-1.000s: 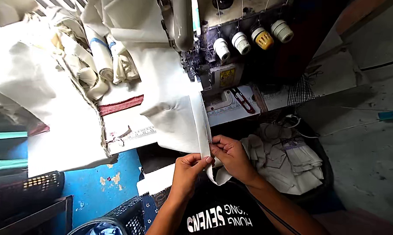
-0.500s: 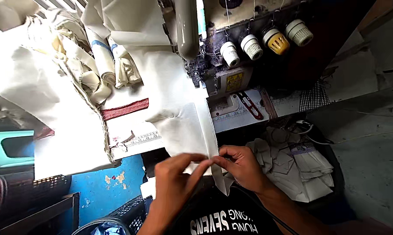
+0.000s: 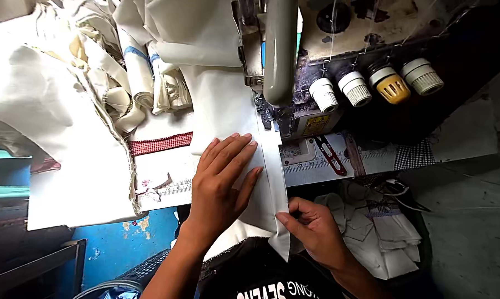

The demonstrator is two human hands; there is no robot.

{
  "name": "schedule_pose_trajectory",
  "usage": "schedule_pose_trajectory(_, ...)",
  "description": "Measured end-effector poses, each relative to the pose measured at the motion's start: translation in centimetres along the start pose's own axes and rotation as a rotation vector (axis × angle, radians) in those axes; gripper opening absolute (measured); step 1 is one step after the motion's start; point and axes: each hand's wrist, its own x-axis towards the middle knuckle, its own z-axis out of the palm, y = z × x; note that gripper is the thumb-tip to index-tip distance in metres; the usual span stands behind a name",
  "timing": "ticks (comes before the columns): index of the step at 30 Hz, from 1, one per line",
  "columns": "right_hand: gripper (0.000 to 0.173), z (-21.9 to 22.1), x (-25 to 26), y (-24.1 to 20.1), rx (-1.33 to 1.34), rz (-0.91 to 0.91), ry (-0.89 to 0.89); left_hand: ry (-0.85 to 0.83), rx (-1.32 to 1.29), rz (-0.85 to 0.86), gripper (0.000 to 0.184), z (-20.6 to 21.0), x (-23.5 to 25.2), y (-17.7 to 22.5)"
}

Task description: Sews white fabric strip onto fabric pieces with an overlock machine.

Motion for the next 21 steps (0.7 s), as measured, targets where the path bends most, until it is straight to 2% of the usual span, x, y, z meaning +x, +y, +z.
schedule_pose_trajectory(7, 0.011, 0.4, 4.8, -1.7, -0.094, -0.061, 0.03, -0.094, 0.0, -0.014, 0.035, -0.9, 4.7, -2.4)
schedule_pose_trajectory(17, 0.011, 1.8, 8.8, -2.2, -0.229, -0.122, 0.225, -0.096, 0.056, 0.018, 0.03, -1.4, 9.6, -4.1)
schedule_pose_trajectory(19, 0.013, 1.9, 8.5, -1.7, -0.328, -0.161, 0.269, -0.079, 0.054, 0.044, 0.03, -1.2, 9.9, -5.0)
schedule_pose_trajectory(21, 0.017, 1.8, 6.5, -1.3, -0.571, -0.211, 0.272, -0.054, 0.083, 0.042, 0.031, -1.6, 9.0, -4.7)
